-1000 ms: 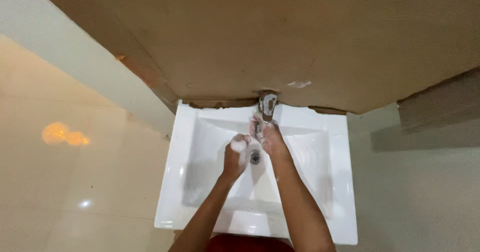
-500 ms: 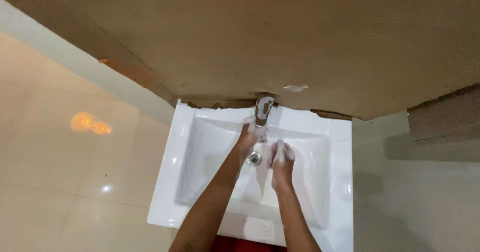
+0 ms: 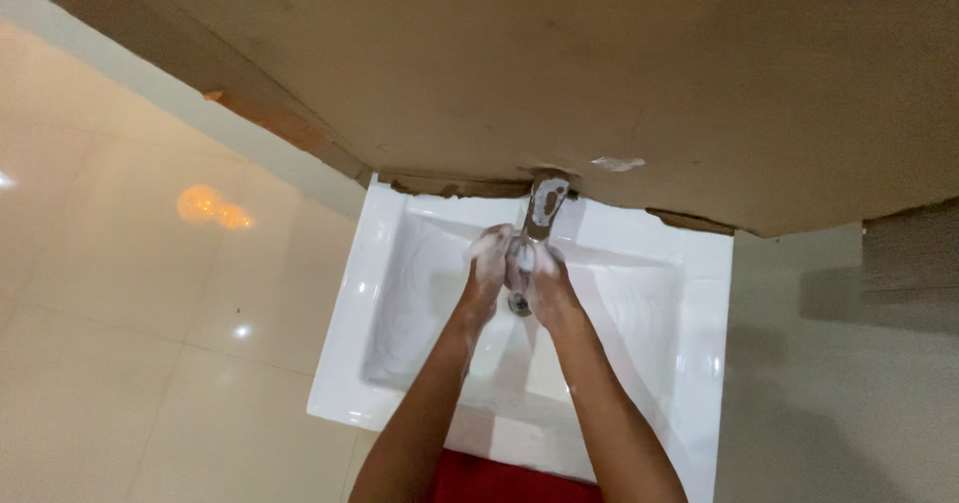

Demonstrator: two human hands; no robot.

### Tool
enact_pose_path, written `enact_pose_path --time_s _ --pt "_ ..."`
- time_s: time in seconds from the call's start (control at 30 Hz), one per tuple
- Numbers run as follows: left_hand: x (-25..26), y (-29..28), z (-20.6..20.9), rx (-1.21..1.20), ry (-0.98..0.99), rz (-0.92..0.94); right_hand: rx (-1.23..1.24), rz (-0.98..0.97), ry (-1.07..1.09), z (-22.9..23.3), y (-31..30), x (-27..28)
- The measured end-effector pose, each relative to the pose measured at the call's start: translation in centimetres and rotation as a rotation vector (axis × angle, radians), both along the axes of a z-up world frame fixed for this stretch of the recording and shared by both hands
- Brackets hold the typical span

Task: The person scrubs the sink basin and faucet by hand with soapy foam, rubbing the inner surfaces, edges, and faucet.

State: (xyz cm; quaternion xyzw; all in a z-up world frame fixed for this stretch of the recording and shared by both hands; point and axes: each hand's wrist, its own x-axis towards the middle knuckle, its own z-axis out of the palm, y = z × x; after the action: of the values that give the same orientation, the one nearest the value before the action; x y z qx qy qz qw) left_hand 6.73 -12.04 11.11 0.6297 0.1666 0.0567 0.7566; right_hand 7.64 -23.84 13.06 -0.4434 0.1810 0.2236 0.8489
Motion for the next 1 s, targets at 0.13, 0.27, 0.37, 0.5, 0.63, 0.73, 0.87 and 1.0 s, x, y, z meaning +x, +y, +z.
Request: enact_pose_path --time_s 0.13,0.27,0.37,0.5,0.63,0.73,0.87,1.0 --pt "3.2 -0.4 -0.2 -0.31 0.071 -0.272 -0.29 0.228 -0.102 2.2 -2.4 -2.7" --pt "4.1 -1.8 -0.3 -0.503 0.057 -0.389 -0.551 0.127 -0.206 3.5 -4.9 -4.1" --pt "3.8 -2.7 0.2 -0.711 0.173 -0.344 -0.357 -0.094 -0.177 3.9 -5.1 -2.3" --pt "1.8 -3.8 -0.3 -0.88 0.241 -0.113 -0.106 -0.201 -0.165 3.8 -3.3 1.4" --pt "2.3 -3.6 -0.4 -0.809 0.149 -0.202 0.226 -0.413 -0.004 3.6 -2.8 4.0" --pt "4.0 -2.9 0.0 -0.799 0.16 -0.243 -0.075 -0.431 -0.208 2.7 -1.5 1.2" --pt "5.1 -1.9 -0.9 -0.763 0.159 -0.365 -0.384 -0.369 -0.236 2.5 1.0 -2.9" --pt "4.8 -1.1 -2.7 -0.781 0.065 -0.474 -0.283 -0.274 -0.021 1.4 1.7 -1.4"
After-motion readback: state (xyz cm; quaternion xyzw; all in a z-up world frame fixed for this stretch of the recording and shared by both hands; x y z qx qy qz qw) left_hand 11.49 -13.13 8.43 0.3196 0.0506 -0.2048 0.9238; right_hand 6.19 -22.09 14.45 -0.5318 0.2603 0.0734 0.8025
